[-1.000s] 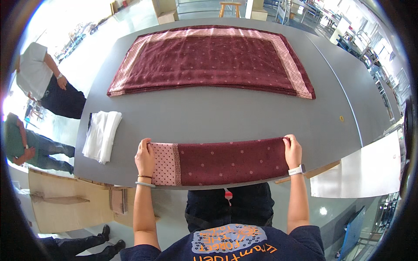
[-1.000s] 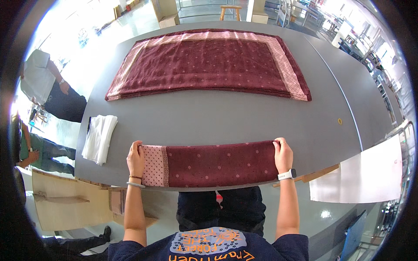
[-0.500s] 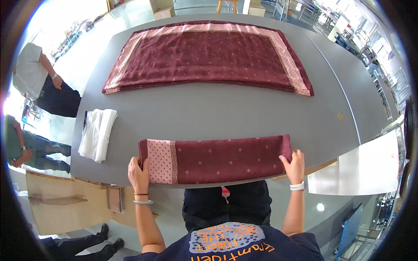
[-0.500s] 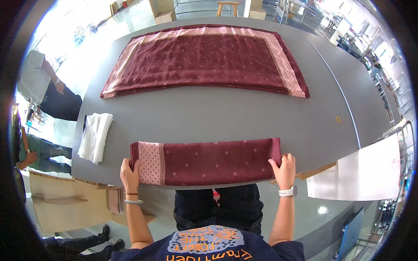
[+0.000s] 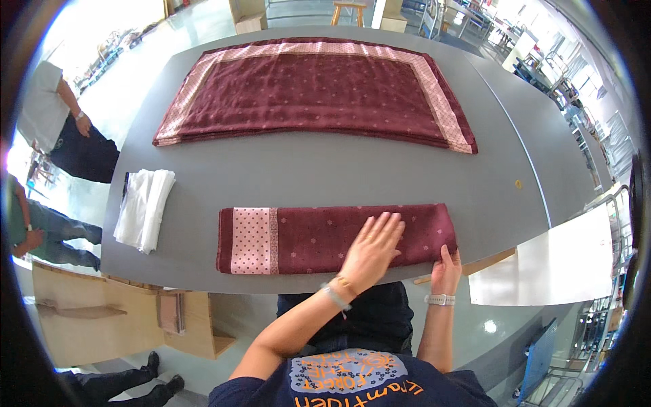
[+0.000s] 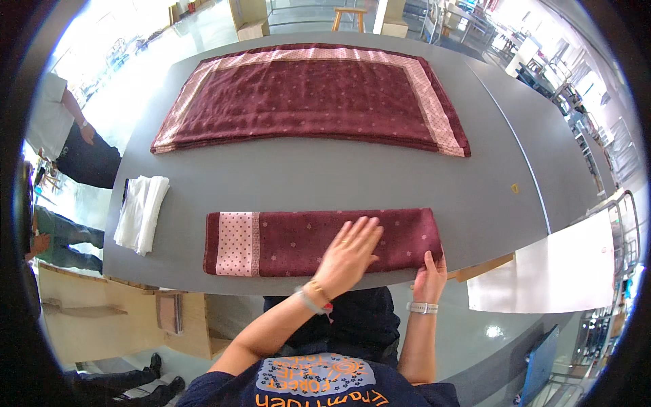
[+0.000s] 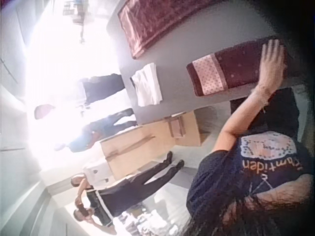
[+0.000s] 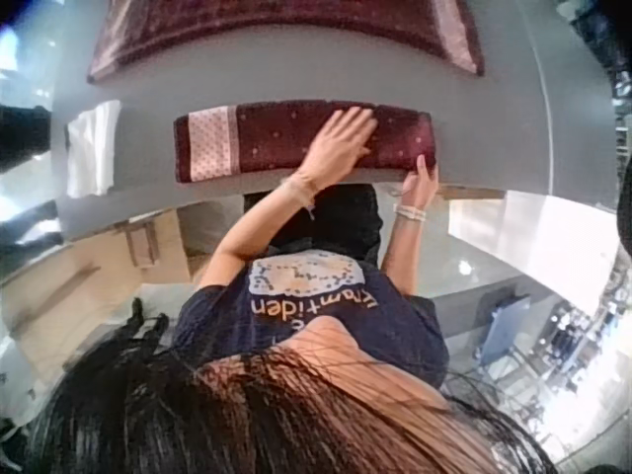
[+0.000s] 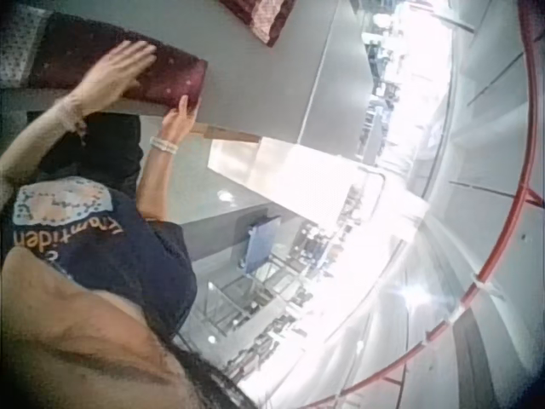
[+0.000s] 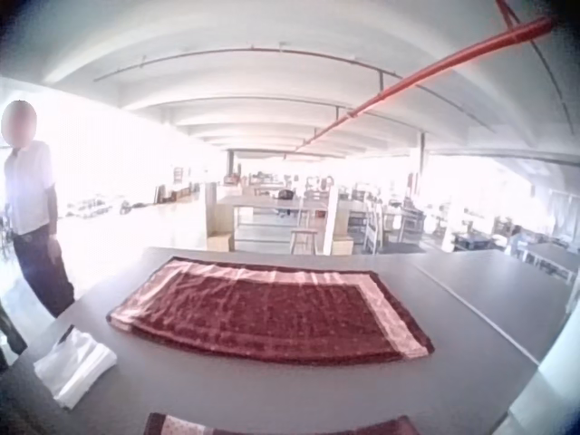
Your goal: The person folds a maroon patterned textile on a table, places it into a clear plastic bag, and puts the bag into a cardboard box. The person repeats this process with additional textiles.
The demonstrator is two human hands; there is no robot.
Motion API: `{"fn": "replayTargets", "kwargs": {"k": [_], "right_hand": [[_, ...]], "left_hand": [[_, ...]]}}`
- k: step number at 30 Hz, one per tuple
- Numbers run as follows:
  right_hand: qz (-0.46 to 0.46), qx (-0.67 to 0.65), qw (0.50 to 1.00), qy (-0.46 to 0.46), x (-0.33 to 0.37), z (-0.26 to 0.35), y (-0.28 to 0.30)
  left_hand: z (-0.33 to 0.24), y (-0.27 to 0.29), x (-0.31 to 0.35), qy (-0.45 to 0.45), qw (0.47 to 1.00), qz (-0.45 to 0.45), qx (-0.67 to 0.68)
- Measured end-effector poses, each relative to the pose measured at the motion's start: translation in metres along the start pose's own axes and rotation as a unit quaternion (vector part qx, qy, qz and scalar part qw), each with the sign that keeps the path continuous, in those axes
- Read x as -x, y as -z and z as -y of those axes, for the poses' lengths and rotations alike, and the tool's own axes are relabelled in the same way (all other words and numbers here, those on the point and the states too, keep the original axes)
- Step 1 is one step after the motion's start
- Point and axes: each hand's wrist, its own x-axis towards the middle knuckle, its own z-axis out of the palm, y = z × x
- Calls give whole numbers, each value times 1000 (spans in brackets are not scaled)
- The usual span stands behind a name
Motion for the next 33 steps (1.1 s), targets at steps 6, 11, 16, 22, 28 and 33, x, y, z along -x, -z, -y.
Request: {"fn": "replayTargets", "kwargs": {"k": [6,11,16,22,28,33], "right_hand": [[76,54,987,132,28,25,-63],[383,423,773,277,63,31,-111],[475,461,644,383,73,21,-127],[397,554,670,295,48,7,-87],[464,592,597,280,40,5,-74],[494,498,675,230,30,42,-95]], "left_hand": [[-4,-34,-24,-11,995,98,-5],[12,-6,-8,352,515,-17,782],[45,-3,11,407,634,-42,656],[49,-20,20,345,747,-51,566],[50,-13,27,385,761,-76,516],[57,-19,19,363,811,-84,451]]}}
